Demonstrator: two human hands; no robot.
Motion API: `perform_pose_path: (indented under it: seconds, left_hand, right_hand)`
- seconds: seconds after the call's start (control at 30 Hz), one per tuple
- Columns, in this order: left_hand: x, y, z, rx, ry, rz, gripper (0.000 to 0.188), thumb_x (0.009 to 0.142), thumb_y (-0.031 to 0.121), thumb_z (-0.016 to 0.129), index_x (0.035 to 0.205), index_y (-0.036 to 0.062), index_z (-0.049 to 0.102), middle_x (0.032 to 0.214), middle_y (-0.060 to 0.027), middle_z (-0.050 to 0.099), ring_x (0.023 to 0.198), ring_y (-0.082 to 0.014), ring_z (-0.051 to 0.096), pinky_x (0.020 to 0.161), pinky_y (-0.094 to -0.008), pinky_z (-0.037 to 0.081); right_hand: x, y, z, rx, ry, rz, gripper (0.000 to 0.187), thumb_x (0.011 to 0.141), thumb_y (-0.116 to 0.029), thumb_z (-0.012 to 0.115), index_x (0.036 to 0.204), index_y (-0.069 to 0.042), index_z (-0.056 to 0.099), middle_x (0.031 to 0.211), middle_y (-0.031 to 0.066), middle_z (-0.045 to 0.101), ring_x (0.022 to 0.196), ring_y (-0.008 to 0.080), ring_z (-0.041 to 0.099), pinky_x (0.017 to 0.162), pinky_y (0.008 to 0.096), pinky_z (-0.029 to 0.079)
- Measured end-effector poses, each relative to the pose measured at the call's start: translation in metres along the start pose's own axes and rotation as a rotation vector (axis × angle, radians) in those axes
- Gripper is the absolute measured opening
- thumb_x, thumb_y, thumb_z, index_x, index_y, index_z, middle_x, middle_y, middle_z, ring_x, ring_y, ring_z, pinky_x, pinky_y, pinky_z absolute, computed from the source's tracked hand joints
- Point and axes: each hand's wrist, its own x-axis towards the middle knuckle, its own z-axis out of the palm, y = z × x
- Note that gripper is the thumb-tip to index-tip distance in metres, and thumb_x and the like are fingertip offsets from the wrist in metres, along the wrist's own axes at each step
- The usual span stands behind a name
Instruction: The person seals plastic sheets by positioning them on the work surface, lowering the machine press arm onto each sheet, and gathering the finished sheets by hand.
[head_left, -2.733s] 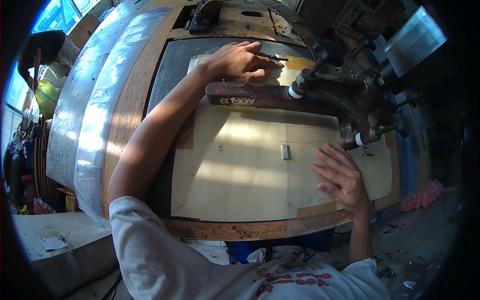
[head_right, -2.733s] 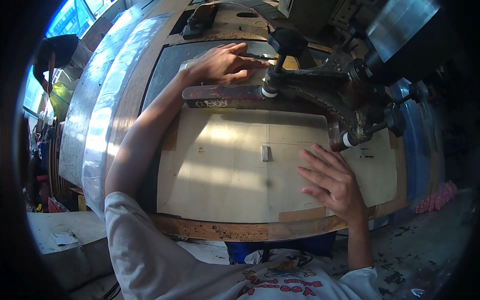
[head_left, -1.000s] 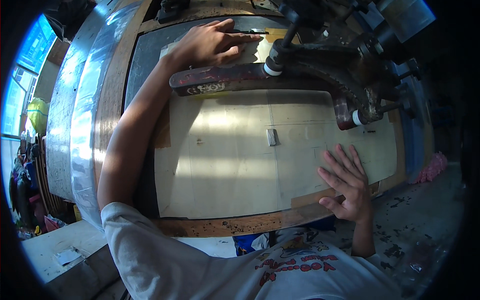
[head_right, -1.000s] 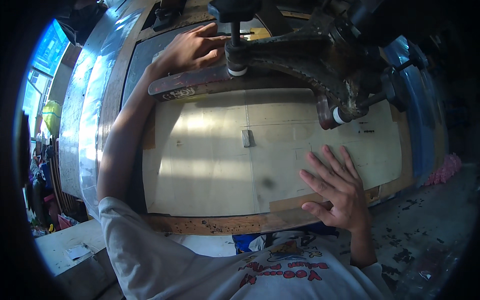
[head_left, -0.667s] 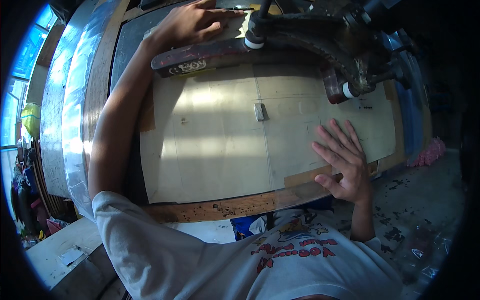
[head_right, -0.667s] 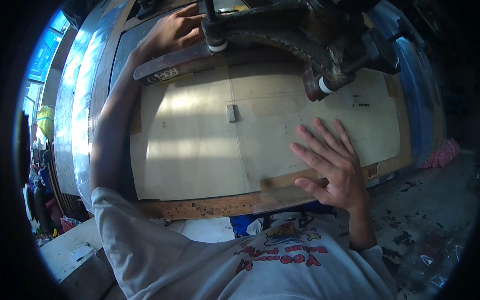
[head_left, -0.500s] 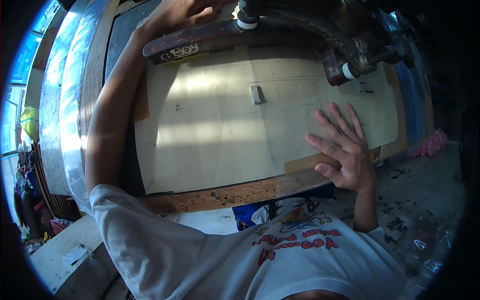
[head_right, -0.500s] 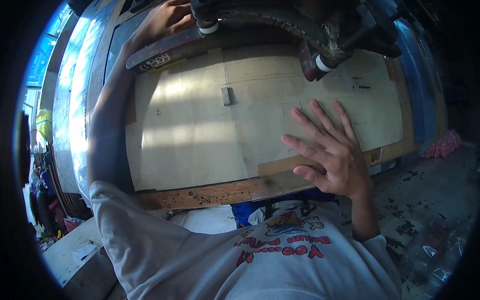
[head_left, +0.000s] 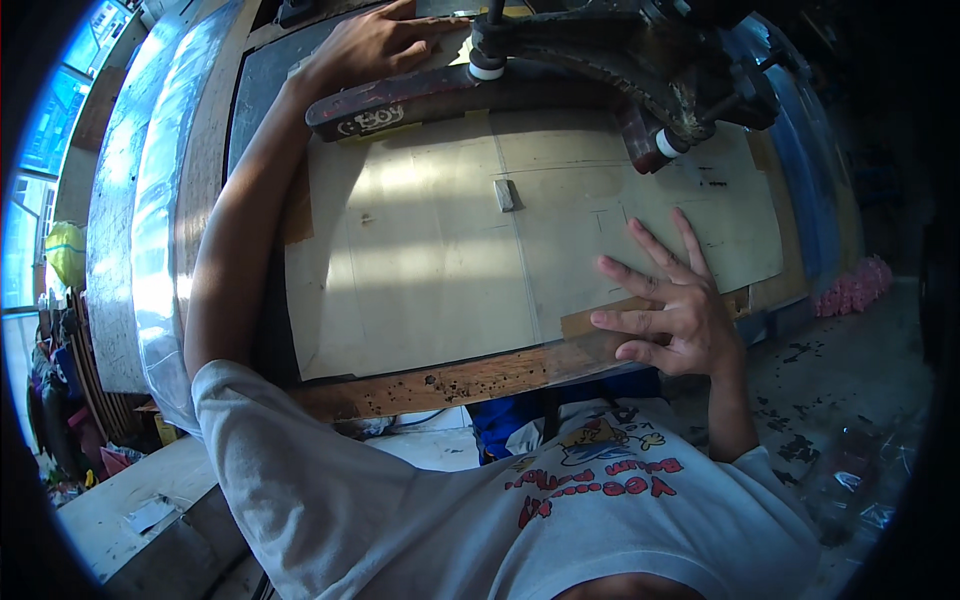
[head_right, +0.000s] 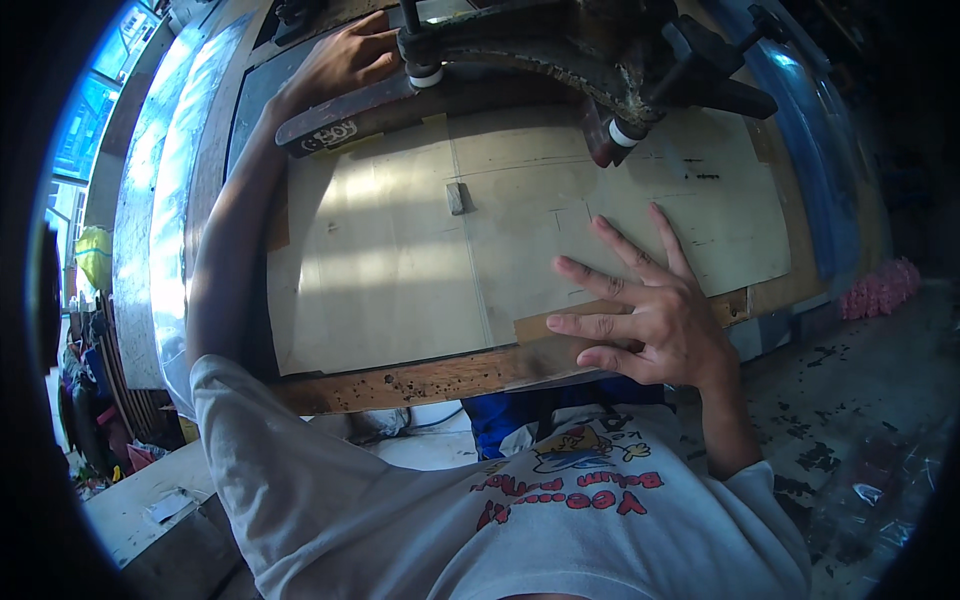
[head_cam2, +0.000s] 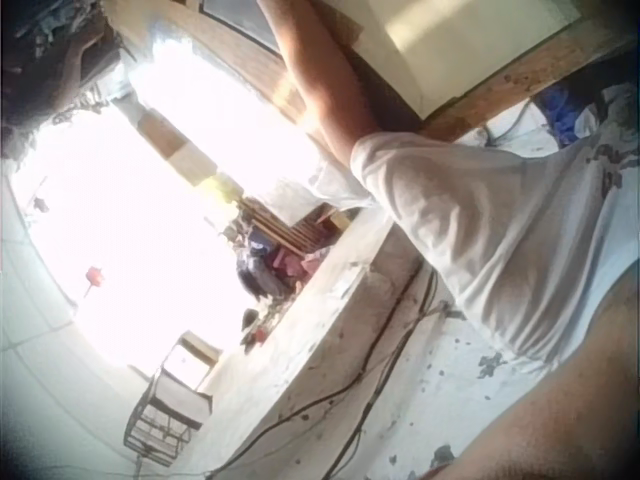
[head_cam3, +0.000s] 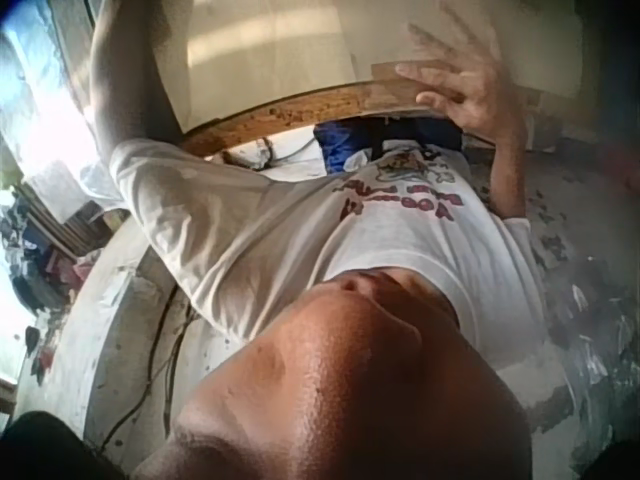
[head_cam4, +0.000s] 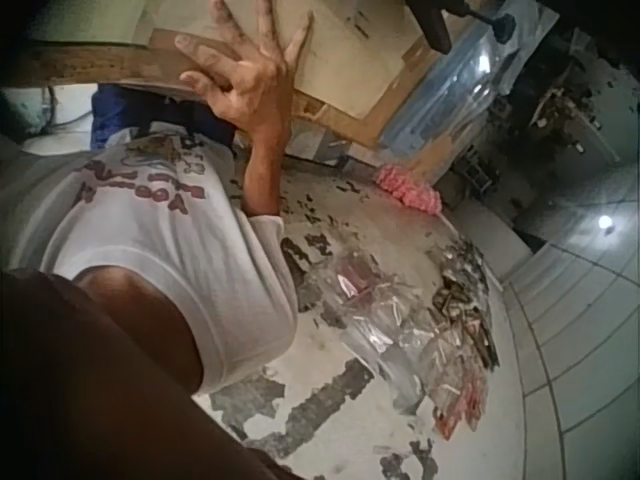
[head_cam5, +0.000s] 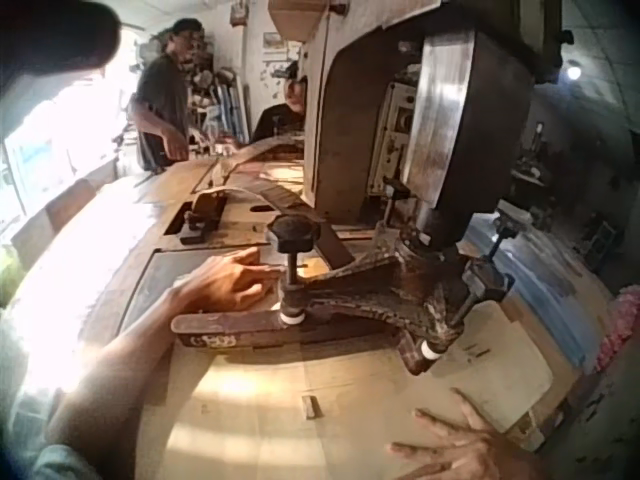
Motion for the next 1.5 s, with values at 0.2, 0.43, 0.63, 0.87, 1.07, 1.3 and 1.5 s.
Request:
perform_pose_path:
  seconds: [0.2, 0.43, 0.63, 0.87, 1.07, 1.3, 1.5]
  left_hand:
    - [0.001, 0.000, -0.002, -0.009, -0.064, -0.110, 0.045, 0.097, 0.032, 0.052, 0.136, 0.0114, 0.061, 0.104, -0.0206, 0.059, 0.090, -0.0371, 0.061, 0.074, -0.0476, 0.050]
    - [0.001, 0.000, -0.002, 0.009, -0.071, -0.104, 0.046, 0.097, 0.034, 0.054, 0.137, 0.0123, 0.060, 0.106, -0.0214, 0.058, 0.091, -0.0386, 0.061, 0.075, -0.0472, 0.050]
    - [0.003, -0.004, 0.002, 0.016, -0.089, -0.099, 0.048, 0.096, 0.034, 0.056, 0.141, 0.0149, 0.057, 0.106, -0.0222, 0.057, 0.089, -0.0389, 0.061, 0.074, -0.0474, 0.049]
    - [0.003, 0.002, -0.001, 0.050, -0.095, -0.107, 0.050, 0.097, 0.036, 0.055, 0.143, 0.0169, 0.055, 0.106, -0.0224, 0.057, 0.087, -0.0390, 0.060, 0.074, -0.0480, 0.048]
    - [0.000, -0.001, -0.002, 0.033, -0.105, -0.100, 0.052, 0.097, 0.037, 0.054, 0.144, 0.0173, 0.053, 0.107, -0.0233, 0.057, 0.088, -0.0416, 0.061, 0.074, -0.0505, 0.048]
    - [0.001, -0.003, 0.000, 0.068, -0.093, -0.082, 0.050, 0.099, 0.042, 0.050, 0.141, 0.0162, 0.055, 0.109, -0.0240, 0.056, 0.087, -0.0424, 0.061, 0.072, -0.0506, 0.048]
    - [0.003, -0.001, -0.002, 0.112, -0.140, -0.119, 0.046, 0.102, 0.042, 0.049, 0.135, 0.0114, 0.058, 0.106, -0.0198, 0.057, 0.081, -0.0376, 0.061, 0.068, -0.0471, 0.048]
  right_hand:
    - [0.002, -0.016, 0.003, 0.007, 0.012, 0.056, 0.046, 0.080, -0.061, 0.069, 0.122, -0.042, 0.071, 0.154, -0.0013, 0.049, 0.147, 0.0360, 0.035, 0.120, 0.0688, 0.008]
    - [0.003, -0.016, 0.003, -0.007, 0.012, 0.046, 0.046, 0.083, -0.063, 0.065, 0.123, -0.041, 0.071, 0.154, -0.0007, 0.049, 0.147, 0.0363, 0.036, 0.120, 0.0682, 0.009]
    - [0.002, -0.016, 0.005, -0.019, -0.004, 0.066, 0.046, 0.084, -0.064, 0.062, 0.122, -0.041, 0.072, 0.154, 0.0000, 0.049, 0.147, 0.0378, 0.036, 0.120, 0.0678, 0.006]
    - [0.003, -0.018, 0.005, -0.027, -0.001, 0.061, 0.045, 0.085, -0.065, 0.060, 0.121, -0.041, 0.072, 0.154, 0.0003, 0.048, 0.147, 0.0391, 0.036, 0.120, 0.0679, 0.006]
    - [0.002, -0.019, 0.006, -0.011, -0.021, 0.058, 0.044, 0.085, -0.064, 0.062, 0.122, -0.042, 0.072, 0.155, 0.0002, 0.047, 0.148, 0.0382, 0.033, 0.119, 0.0704, 0.005]
    - [0.002, -0.022, 0.008, -0.012, -0.019, 0.073, 0.041, 0.084, -0.059, 0.067, 0.122, -0.043, 0.071, 0.159, 0.0001, 0.042, 0.152, 0.0358, 0.026, 0.117, 0.0738, 0.002]
    - [0.002, -0.021, 0.008, -0.021, -0.016, 0.068, 0.041, 0.084, -0.059, 0.066, 0.122, -0.044, 0.071, 0.159, -0.0001, 0.042, 0.152, 0.0353, 0.026, 0.117, 0.0745, 0.002]
